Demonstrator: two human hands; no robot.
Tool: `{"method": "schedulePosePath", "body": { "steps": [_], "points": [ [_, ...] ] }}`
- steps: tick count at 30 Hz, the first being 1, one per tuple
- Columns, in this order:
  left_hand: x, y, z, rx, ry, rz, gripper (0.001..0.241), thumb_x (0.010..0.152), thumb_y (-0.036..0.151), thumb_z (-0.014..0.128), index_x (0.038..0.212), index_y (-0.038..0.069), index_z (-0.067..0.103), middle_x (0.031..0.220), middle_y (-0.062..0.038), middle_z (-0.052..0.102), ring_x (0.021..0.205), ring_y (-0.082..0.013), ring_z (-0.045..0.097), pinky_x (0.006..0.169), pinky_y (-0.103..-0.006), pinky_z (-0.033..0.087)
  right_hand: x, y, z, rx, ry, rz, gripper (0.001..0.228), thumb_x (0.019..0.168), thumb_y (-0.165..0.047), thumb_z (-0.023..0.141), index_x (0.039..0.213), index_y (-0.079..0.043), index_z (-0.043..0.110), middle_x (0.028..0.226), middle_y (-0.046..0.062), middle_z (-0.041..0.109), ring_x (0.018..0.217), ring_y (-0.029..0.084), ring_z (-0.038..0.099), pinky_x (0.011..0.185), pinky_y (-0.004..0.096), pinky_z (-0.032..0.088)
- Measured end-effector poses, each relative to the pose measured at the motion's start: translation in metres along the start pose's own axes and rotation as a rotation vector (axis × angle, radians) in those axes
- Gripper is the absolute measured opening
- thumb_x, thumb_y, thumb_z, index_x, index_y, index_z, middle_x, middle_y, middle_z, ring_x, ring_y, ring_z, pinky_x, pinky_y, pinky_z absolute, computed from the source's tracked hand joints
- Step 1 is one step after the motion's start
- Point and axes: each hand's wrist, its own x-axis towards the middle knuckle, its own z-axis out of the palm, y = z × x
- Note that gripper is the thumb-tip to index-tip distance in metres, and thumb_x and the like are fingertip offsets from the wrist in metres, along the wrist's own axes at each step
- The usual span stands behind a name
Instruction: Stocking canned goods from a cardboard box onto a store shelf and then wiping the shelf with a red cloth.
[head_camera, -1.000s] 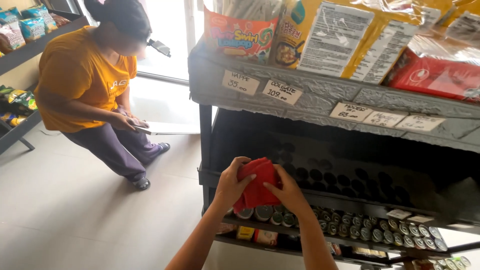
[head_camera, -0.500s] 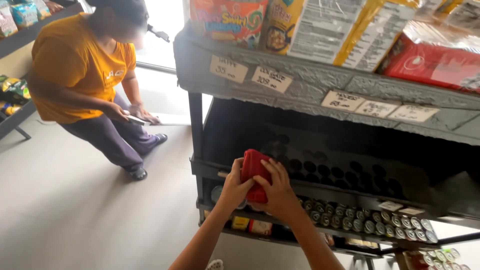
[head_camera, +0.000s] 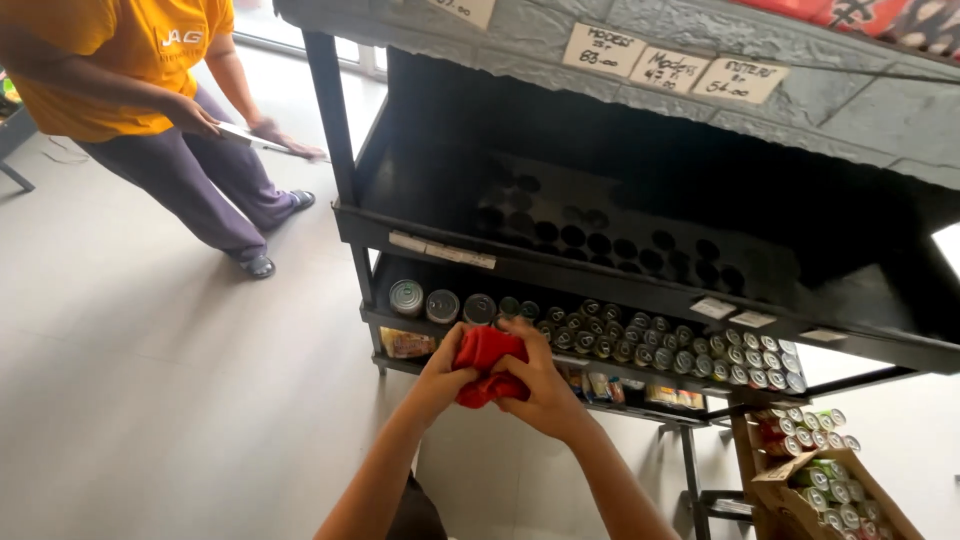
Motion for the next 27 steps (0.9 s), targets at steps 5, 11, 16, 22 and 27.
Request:
{"method": "schedulePosePath", "body": {
  "steps": [5,11,16,22,27],
  "points": [
    [0.006,-0.002,-0.006,0.089,-0.088,0.234,0.057,0.076,-0.008,0.057,0.129,0.014,0.062,0.117,-0.013,0.066,0.121,-0.0290,0.060,0.108,-0.0525,0.041,0.004,0.002,-0.016,-0.116,0.000,-0.100,0.025,0.083,-0.016,0.082,0.105,-0.017,0.070,0.142,0.008,0.052,0.131,0.035,0.053,0.107,0.054,0.044],
    [0.063,0.054,-0.050,0.486,-0.116,0.652,0.040,0.077,-0.001,0.070,0.116,0.005,0.064,0.116,-0.014,0.058,0.116,-0.0353,0.062,0.099,-0.0454,0.054,0.067,0.037,-0.035,-0.185,0.164,-0.247,0.028,0.090,-0.014,0.074,0.118,-0.016,0.071,0.129,0.011,0.059,0.118,0.039,0.061,0.099,0.054,0.050],
    [0.154,0.079,-0.106,1.102,0.169,0.824,0.026,0.084,0.026,0.075,0.106,0.021,0.062,0.093,0.000,0.060,0.096,-0.0245,0.065,0.085,-0.0396,0.056,0.144,0.048,-0.074,-0.352,0.439,-0.204,0.059,0.086,0.002,0.071,0.142,-0.013,0.059,0.116,0.009,0.063,0.111,0.032,0.063,0.098,0.047,0.050],
    [0.243,0.094,-0.125,1.300,0.089,0.413,0.025,0.092,0.034,0.067,0.109,0.019,0.057,0.097,-0.005,0.064,0.102,-0.0308,0.068,0.085,-0.0451,0.057,0.208,0.118,-0.069,-0.277,0.228,-0.117,0.043,0.086,0.007,0.069,0.126,-0.009,0.066,0.110,0.011,0.066,0.109,0.034,0.064,0.098,0.049,0.051],
    [0.270,0.071,-0.149,1.514,0.132,0.286,0.048,0.092,0.055,0.060,0.121,0.017,0.053,0.126,-0.008,0.055,0.134,-0.0299,0.047,0.107,-0.0521,0.041,0.218,0.127,-0.077,-0.107,-0.086,-0.041,0.044,0.088,0.005,0.065,0.131,-0.006,0.061,0.118,0.014,0.062,0.118,0.036,0.058,0.105,0.055,0.045]
  ]
}}
